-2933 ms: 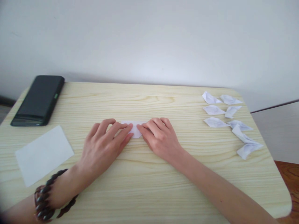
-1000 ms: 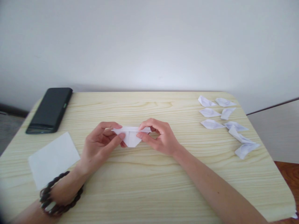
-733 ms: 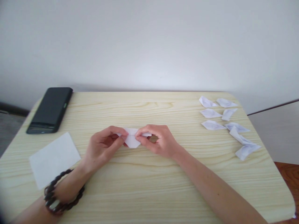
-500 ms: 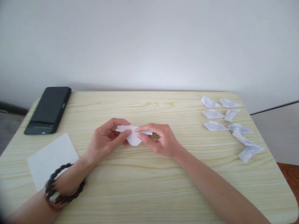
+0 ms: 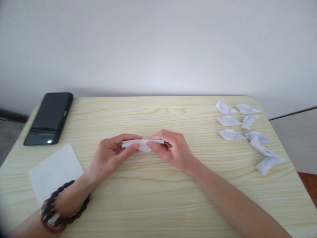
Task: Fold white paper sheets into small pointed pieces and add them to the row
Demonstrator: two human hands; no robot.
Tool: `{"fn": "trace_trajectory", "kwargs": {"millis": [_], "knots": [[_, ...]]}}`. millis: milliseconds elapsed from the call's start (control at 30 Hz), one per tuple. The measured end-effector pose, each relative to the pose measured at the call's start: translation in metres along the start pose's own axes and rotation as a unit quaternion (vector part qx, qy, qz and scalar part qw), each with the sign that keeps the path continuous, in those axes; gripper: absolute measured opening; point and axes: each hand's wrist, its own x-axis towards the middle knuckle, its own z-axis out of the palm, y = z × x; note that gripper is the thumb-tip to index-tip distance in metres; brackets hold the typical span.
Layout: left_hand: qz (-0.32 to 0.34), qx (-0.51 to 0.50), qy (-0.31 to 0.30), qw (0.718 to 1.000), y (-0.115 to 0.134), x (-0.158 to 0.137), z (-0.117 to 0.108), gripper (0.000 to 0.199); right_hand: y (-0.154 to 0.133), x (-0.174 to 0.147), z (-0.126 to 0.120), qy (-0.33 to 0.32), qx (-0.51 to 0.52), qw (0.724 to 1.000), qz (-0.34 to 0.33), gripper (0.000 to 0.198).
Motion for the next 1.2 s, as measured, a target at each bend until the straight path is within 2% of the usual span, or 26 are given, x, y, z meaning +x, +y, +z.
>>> {"fn": "trace_trajectory", "kwargs": {"millis": [100,200,367,467,600,667,700,767,833,900,1067,1133,1200], "knots": [[0.018,0.039,-0.019,0.999,0.0,0.0,-0.003,0.021,0.0,-0.001,-0.002,-0.011,0.008,1.0,-0.006,0.01],[0.028,0.054,-0.046,0.997,0.0,0.0,-0.007,0.024,0.0,-0.001,-0.005,-0.03,0.036,0.998,0.036,0.013],[0.03,0.022,-0.137,0.99,0.001,0.002,-0.018,0.03,0.001,-0.001,-0.007,-0.052,0.117,0.987,0.1,0.021],[0.027,0.006,-0.163,0.986,0.0,0.002,-0.021,0.03,0.002,-0.001,-0.008,-0.06,0.135,0.983,0.113,0.022],[0.026,0.003,-0.107,0.994,-0.003,0.001,-0.018,0.023,0.003,0.0,-0.008,-0.061,0.118,0.985,0.11,0.021],[0.059,0.046,-0.054,0.996,-0.005,0.001,-0.016,0.02,0.003,0.001,-0.006,-0.042,0.084,0.994,0.064,0.015],[0.097,0.08,-0.028,0.992,-0.006,0.001,-0.016,0.018,0.003,0.001,-0.005,-0.021,0.057,0.998,0.022,0.01],[0.21,0.151,0.017,0.966,-0.008,0.003,-0.018,0.011,0.003,-0.001,-0.002,0.031,-0.018,0.997,-0.068,0.005],[0.324,0.21,0.043,0.921,-0.01,0.005,-0.021,0.012,0.004,-0.005,0.0,0.058,-0.096,0.985,-0.133,0.013],[0.381,0.265,0.055,0.884,-0.013,0.006,-0.026,0.018,0.006,-0.009,0.001,0.055,-0.158,0.973,-0.161,0.017],[0.419,0.389,0.041,0.819,-0.02,0.008,-0.033,0.026,0.013,-0.01,-0.004,0.051,-0.283,0.941,-0.179,0.02],[0.413,0.419,0.03,0.808,-0.022,0.008,-0.032,0.026,0.014,-0.009,-0.005,0.041,-0.298,0.938,-0.174,0.018],[0.395,0.431,0.022,0.811,-0.022,0.008,-0.03,0.025,0.014,-0.008,-0.004,0.03,-0.288,0.941,-0.173,0.017]]}}
